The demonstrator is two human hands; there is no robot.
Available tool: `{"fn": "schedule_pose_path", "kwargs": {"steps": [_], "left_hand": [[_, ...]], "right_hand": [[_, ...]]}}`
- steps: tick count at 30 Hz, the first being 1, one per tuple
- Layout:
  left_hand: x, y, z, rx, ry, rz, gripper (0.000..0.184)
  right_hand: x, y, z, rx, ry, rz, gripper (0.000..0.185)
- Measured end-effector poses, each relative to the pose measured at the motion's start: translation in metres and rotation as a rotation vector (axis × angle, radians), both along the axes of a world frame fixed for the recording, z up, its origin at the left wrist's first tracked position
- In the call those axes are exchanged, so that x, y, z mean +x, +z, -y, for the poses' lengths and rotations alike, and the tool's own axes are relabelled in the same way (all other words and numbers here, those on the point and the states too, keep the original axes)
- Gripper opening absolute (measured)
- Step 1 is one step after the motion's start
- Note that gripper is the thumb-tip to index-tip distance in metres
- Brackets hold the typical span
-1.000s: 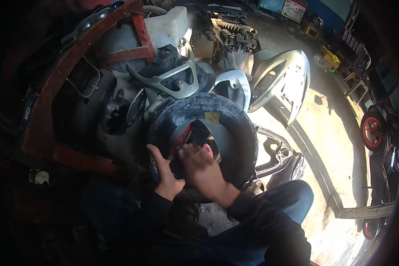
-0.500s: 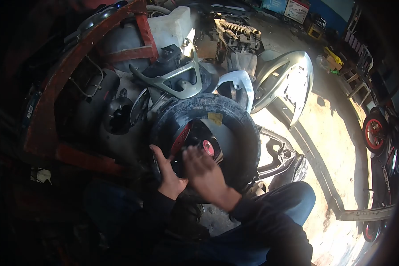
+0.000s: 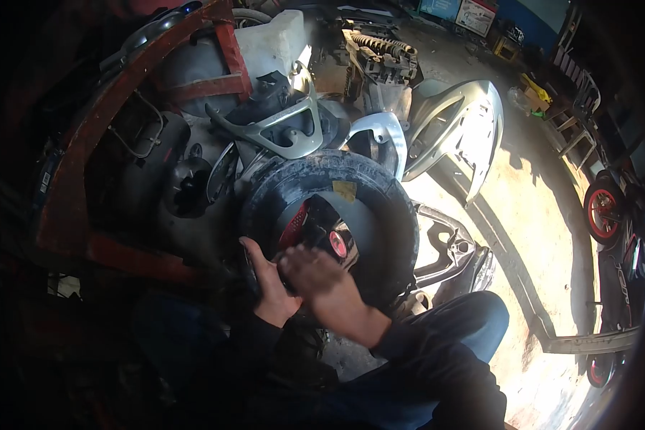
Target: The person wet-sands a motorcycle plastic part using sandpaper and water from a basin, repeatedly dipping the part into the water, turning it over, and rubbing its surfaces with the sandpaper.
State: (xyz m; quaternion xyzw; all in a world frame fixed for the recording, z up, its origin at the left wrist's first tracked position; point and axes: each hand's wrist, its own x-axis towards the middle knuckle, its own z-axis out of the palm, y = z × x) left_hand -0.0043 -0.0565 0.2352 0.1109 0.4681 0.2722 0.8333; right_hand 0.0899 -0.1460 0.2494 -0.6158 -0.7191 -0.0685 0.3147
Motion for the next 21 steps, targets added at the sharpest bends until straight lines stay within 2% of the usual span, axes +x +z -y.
{"fn": "schedule_pose_path", "kwargs": {"steps": [2, 4, 6, 7, 9, 10, 12, 13, 16, 17, 18, 20, 21], "left_hand": [[-0.010, -0.012, -0.003, 0.163, -0.142, 0.186, 0.115], [-0.004, 0.009, 0.002, 0.064, -0.061, 0.183, 0.110], [-0.001, 0.021, 0.004, 0.032, -0.014, 0.030, 0.106], [-0.001, 0.022, 0.003, 0.022, 0.000, -0.020, 0.105], [-0.011, 0.003, -0.002, 0.148, -0.095, 0.174, 0.108], [-0.011, 0.004, 0.000, 0.143, -0.098, 0.167, 0.108], [-0.004, 0.012, 0.001, 0.041, -0.039, 0.252, 0.110], [-0.002, 0.016, 0.001, 0.012, -0.007, 0.155, 0.109], [-0.014, -0.006, -0.009, 0.137, -0.103, 0.240, 0.112], [-0.018, -0.026, -0.016, 0.039, -0.142, 0.646, 0.114], [-0.021, -0.046, -0.023, -0.099, -0.249, 1.002, 0.116], [0.003, 0.023, -0.001, 0.006, 0.023, 0.151, 0.118], [0.000, 0.013, -0.006, 0.013, 0.022, 0.156, 0.118]], "right_hand": [[-0.008, 0.000, 0.008, 0.035, 0.062, 0.010, 0.052], [0.007, -0.002, -0.003, -0.040, -0.077, -0.062, 0.048], [0.005, 0.001, -0.001, -0.069, -0.123, -0.082, 0.045], [-0.010, 0.006, 0.005, -0.025, -0.046, -0.027, 0.047], [-0.014, 0.003, 0.008, 0.032, 0.056, 0.032, 0.055], [-0.007, -0.002, 0.004, 0.027, 0.054, 0.024, 0.055], [0.012, -0.005, -0.007, -0.066, -0.141, -0.074, 0.052], [0.008, -0.002, -0.003, -0.046, -0.143, 0.010, 0.049], [-0.016, -0.001, 0.009, 0.032, 0.053, 0.075, 0.048], [-0.006, 0.002, 0.004, 0.012, 0.039, 0.056, 0.045], [0.001, -0.002, -0.003, -0.037, -0.086, -0.014, 0.042], [0.007, -0.004, -0.007, -0.050, -0.185, 0.001, 0.042], [0.001, -0.001, -0.003, -0.007, -0.081, 0.014, 0.044]]}}
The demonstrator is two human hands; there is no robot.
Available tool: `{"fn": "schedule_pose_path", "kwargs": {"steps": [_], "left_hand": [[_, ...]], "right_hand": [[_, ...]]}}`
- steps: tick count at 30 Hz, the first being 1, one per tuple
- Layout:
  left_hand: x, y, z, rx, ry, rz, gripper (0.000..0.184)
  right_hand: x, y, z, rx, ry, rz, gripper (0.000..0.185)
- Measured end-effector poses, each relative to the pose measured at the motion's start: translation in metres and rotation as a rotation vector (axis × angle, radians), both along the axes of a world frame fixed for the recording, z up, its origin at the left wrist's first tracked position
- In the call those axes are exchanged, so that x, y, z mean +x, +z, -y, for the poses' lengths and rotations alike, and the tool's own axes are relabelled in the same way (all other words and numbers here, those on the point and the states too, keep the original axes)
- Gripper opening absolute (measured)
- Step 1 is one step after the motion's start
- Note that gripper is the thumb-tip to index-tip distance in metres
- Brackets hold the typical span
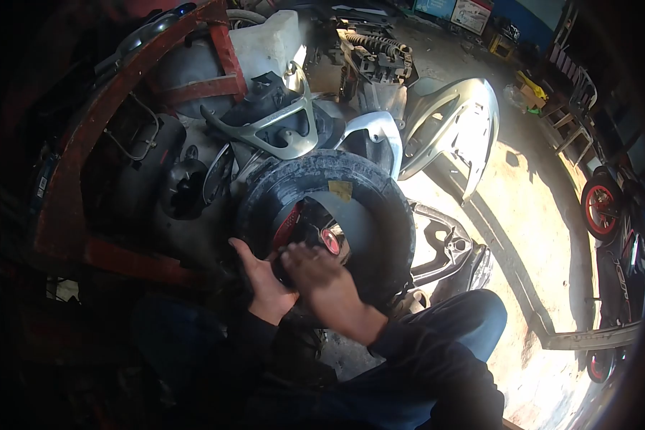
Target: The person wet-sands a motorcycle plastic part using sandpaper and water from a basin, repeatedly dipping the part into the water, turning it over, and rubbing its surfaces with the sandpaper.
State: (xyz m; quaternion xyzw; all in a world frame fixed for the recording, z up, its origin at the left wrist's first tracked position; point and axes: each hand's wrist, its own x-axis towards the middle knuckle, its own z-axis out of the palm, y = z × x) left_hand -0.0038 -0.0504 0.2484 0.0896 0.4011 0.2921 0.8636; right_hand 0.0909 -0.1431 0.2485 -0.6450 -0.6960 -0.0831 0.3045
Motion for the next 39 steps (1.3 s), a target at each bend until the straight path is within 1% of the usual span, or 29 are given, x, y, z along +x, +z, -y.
{"fn": "schedule_pose_path", "kwargs": {"steps": [1, 2, 3, 5, 7, 9, 10, 11, 12, 13, 14, 15, 16, 17, 19, 20, 21, 23, 24, 25, 27, 28, 29, 31, 33, 35, 37, 39], "left_hand": [[-0.007, -0.017, -0.006, 0.039, -0.057, 0.062, 0.116], [-0.013, -0.032, -0.008, 0.075, -0.113, 0.122, 0.115], [-0.011, -0.024, -0.006, 0.074, -0.114, 0.117, 0.115], [-0.003, 0.000, 0.002, 0.014, 0.031, 0.047, 0.108], [-0.008, -0.015, 0.001, 0.041, 0.008, 0.103, 0.105], [-0.010, -0.018, -0.002, 0.073, 0.001, 0.155, 0.102], [-0.010, -0.014, -0.003, 0.099, 0.003, 0.187, 0.103], [-0.010, -0.012, -0.004, 0.123, -0.002, 0.214, 0.104], [-0.010, -0.012, -0.007, -0.022, 0.047, 0.151, 0.101], [-0.011, -0.012, -0.005, -0.024, 0.046, 0.151, 0.101], [-0.008, -0.011, -0.003, -0.004, 0.066, 0.199, 0.094], [-0.006, -0.009, -0.004, 0.019, 0.087, 0.248, 0.086], [-0.012, -0.020, -0.014, 0.123, -0.003, 0.472, 0.084], [-0.013, -0.030, -0.013, 0.121, 0.000, 0.468, 0.084], [-0.007, -0.018, -0.009, 0.035, 0.074, 0.413, 0.080], [-0.002, -0.018, -0.007, 0.090, 0.089, 0.455, 0.072], [-0.003, -0.024, -0.007, 0.093, 0.091, 0.463, 0.072], [-0.011, -0.041, -0.008, 0.097, 0.020, 0.372, 0.059], [-0.011, -0.023, -0.005, 0.126, 0.026, 0.443, 0.047], [-0.009, -0.027, -0.007, 0.128, 0.023, 0.436, 0.047], [-0.008, -0.041, -0.009, 0.010, 0.095, 0.436, 0.041], [0.000, -0.029, -0.005, 0.072, 0.229, 0.359, 0.041], [-0.005, -0.027, -0.007, 0.074, 0.227, 0.363, 0.041], [-0.023, -0.028, -0.013, 0.038, -0.065, 0.446, 0.043], [-0.017, -0.038, -0.016, 0.057, -0.138, 0.656, 0.046], [0.000, -0.024, -0.007, 0.062, 0.186, 0.383, 0.049], [-0.005, -0.041, -0.013, 0.146, 0.195, 0.391, 0.051], [-0.024, -0.046, -0.021, 0.054, -0.129, 0.579, 0.051]], "right_hand": [[-0.011, 0.003, 0.008, 0.036, 0.109, 0.010, 0.045], [-0.018, 0.003, 0.011, 0.041, 0.131, 0.064, 0.046], [-0.014, 0.001, 0.007, 0.041, 0.130, 0.058, 0.046], [0.006, -0.004, -0.003, -0.022, -0.082, -0.046, 0.045], [0.004, -0.004, 0.000, -0.003, -0.087, -0.040, 0.045], [-0.019, 0.001, 0.012, 0.050, 0.090, 0.072, 0.047], [-0.019, 0.000, 0.013, 0.052, 0.118, 0.066, 0.049], [-0.013, -0.001, 0.009, 0.053, 0.116, 0.060, 0.049], [-0.003, -0.004, 0.002, 0.042, 0.042, 0.003, 0.050], [0.003, -0.005, -0.002, 0.031, -0.029, -0.048, 0.050], [0.000, -0.007, -0.001, 0.039, -0.037, -0.006, 0.051], [-0.011, 0.003, 0.006, 0.003, 0.048, -0.001, 0.051], [-0.018, 0.002, 0.010, 0.037, 0.108, 0.017, 0.051], [-0.023, 0.000, 0.012, 0.069, 0.166, 0.029, 0.051], [0.001, -0.006, 0.001, 0.048, 0.039, 0.037, 0.052], [0.010, -0.007, -0.002, 0.005, -0.058, -0.066, 0.052], [0.007, -0.006, -0.001, 0.008, -0.056, -0.058, 0.052], [-0.008, -0.005, 0.005, 0.007, 0.013, 0.009, 0.052], [-0.017, -0.003, 0.010, 0.029, 0.075, 0.002, 0.053], [-0.013, -0.004, 0.009, 0.032, 0.072, -0.005, 0.053], [0.003, -0.009, 0.005, -0.053, 0.005, -0.146, 0.054], [0.007, -0.013, 0.001, -0.035, -0.043, -0.141, 0.051], [0.001, -0.011, 0.004, -0.032, -0.044, -0.137, 0.051], [-0.018, 0.001, 0.013, 0.040, 0.209, 0.007, 0.053], [-0.012, -0.001, 0.009, 0.052, 0.226, 0.009, 0.052], [0.005, -0.012, -0.001, 0.026, -0.081, -0.106, 0.045], [-0.001, -0.009, 0.003, -0.007, -0.109, -0.075, 0.047], [-0.021, -0.004, 0.014, 0.068, 0.142, 0.029, 0.053]]}}
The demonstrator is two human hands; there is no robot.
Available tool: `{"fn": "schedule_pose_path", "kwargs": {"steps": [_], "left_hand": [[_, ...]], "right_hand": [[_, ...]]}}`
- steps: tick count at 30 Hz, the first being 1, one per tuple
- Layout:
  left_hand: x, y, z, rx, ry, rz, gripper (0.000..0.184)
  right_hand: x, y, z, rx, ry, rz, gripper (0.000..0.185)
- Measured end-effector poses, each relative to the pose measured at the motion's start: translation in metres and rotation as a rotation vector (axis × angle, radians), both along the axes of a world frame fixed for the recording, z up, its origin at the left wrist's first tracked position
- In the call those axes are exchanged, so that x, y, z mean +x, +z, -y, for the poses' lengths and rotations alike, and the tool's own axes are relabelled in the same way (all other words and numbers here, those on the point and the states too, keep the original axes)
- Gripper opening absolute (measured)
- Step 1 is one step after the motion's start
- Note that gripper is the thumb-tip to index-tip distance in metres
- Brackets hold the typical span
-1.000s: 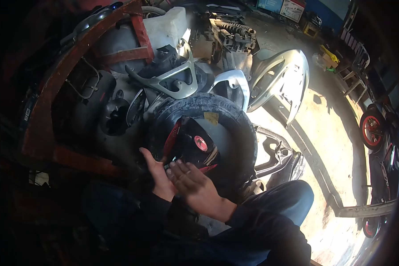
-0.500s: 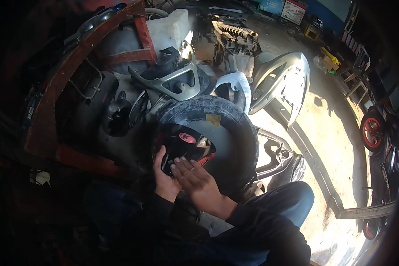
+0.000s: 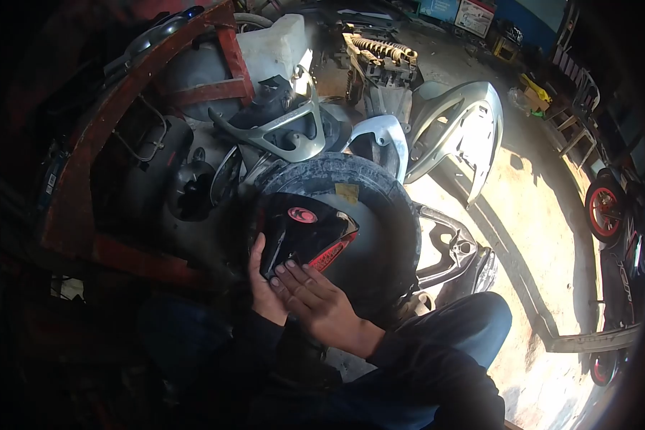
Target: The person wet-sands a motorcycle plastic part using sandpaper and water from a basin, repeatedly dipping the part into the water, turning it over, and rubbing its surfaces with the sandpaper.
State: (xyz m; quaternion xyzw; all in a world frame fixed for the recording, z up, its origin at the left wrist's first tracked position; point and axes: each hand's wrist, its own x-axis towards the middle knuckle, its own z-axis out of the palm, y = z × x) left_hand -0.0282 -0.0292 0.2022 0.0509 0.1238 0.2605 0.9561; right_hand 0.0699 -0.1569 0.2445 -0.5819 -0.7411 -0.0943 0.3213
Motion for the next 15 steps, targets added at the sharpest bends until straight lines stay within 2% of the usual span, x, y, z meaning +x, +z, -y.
{"fn": "schedule_pose_path", "kwargs": {"steps": [1, 2, 4, 5, 6, 8, 10, 12, 14, 15], "left_hand": [[0.006, -0.001, 0.004, 0.066, 0.064, -0.018, 0.052], [0.011, -0.001, 0.007, 0.065, 0.056, -0.025, 0.052], [0.022, 0.005, 0.008, -0.155, 0.304, -0.085, 0.054], [0.021, -0.001, 0.009, -0.034, 0.270, -0.134, 0.054], [0.017, 0.001, 0.007, -0.034, 0.273, -0.127, 0.054], [0.005, 0.002, 0.004, 0.037, 0.081, -0.010, 0.051], [0.009, 0.001, 0.007, 0.018, 0.140, -0.053, 0.050], [0.021, 0.003, 0.009, -0.014, 0.282, -0.105, 0.049], [0.024, 0.006, 0.006, -0.030, 0.361, -0.119, 0.049], [0.015, 0.006, 0.005, 0.009, 0.231, -0.060, 0.045]], "right_hand": [[0.012, -0.003, -0.002, 0.027, 0.044, -0.006, 0.057], [0.020, -0.007, -0.005, 0.000, -0.059, -0.028, 0.054], [0.036, -0.019, -0.017, -0.066, -0.259, -0.171, 0.052], [0.032, -0.022, -0.016, -0.052, -0.238, -0.151, 0.051], [0.018, -0.012, -0.009, -0.042, -0.153, -0.074, 0.051], [0.005, -0.002, -0.002, 0.029, 0.035, -0.021, 0.051], [0.031, -0.015, -0.008, 0.024, -0.068, -0.072, 0.052], [0.042, -0.021, -0.018, -0.087, -0.297, -0.263, 0.052], [0.014, -0.011, -0.008, -0.038, -0.182, -0.142, 0.052], [0.004, -0.002, 0.000, -0.022, -0.044, -0.096, 0.053]]}}
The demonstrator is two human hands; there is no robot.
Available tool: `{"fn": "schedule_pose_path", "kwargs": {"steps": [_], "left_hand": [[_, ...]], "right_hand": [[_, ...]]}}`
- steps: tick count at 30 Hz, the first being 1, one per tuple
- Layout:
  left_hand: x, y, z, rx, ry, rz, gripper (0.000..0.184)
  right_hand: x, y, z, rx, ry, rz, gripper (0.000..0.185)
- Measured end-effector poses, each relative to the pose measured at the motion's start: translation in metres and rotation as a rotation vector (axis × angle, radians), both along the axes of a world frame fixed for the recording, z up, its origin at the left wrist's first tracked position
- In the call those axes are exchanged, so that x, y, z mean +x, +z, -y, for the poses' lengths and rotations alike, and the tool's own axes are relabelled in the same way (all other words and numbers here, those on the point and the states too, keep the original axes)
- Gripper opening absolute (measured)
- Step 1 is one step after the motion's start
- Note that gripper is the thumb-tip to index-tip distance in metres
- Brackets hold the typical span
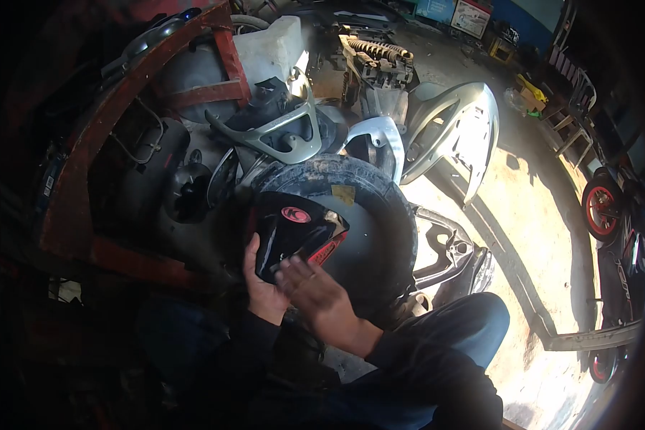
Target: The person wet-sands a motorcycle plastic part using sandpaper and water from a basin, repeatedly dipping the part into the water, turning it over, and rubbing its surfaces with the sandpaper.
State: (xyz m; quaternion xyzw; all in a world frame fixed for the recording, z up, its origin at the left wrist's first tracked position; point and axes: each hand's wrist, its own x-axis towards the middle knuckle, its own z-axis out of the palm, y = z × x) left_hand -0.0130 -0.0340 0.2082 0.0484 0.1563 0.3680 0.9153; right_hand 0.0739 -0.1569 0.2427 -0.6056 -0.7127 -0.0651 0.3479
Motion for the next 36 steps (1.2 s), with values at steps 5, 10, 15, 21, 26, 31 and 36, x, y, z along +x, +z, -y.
{"fn": "schedule_pose_path", "kwargs": {"steps": [5, 10, 15, 21, 26, 31, 36], "left_hand": [[0.007, 0.014, 0.007, -0.103, 0.087, -0.035, 0.046], [-0.010, -0.009, -0.004, 0.055, -0.212, 0.323, 0.043], [-0.003, 0.005, 0.000, -0.056, 0.045, 0.024, 0.046], [0.006, 0.022, 0.003, -0.093, 0.107, -0.029, 0.048], [-0.002, 0.011, 0.000, -0.049, 0.007, 0.079, 0.042], [-0.001, -0.007, -0.005, 0.005, -0.056, 0.001, 0.035], [-0.007, -0.026, -0.005, -0.007, -0.074, -0.251, 0.031]], "right_hand": [[0.026, -0.018, -0.015, 0.032, -0.192, -0.155, 0.053], [0.019, -0.013, -0.009, 0.026, -0.072, -0.155, 0.053], [0.002, -0.006, -0.008, 0.002, -0.097, -0.168, 0.055], [0.036, -0.030, -0.023, 0.001, -0.365, -0.338, 0.053], [0.040, -0.031, -0.018, 0.036, -0.185, -0.205, 0.052], [0.052, -0.027, -0.019, 0.085, -0.272, -0.118, 0.053], [0.045, -0.019, -0.006, -0.033, 0.013, 0.156, 0.047]]}}
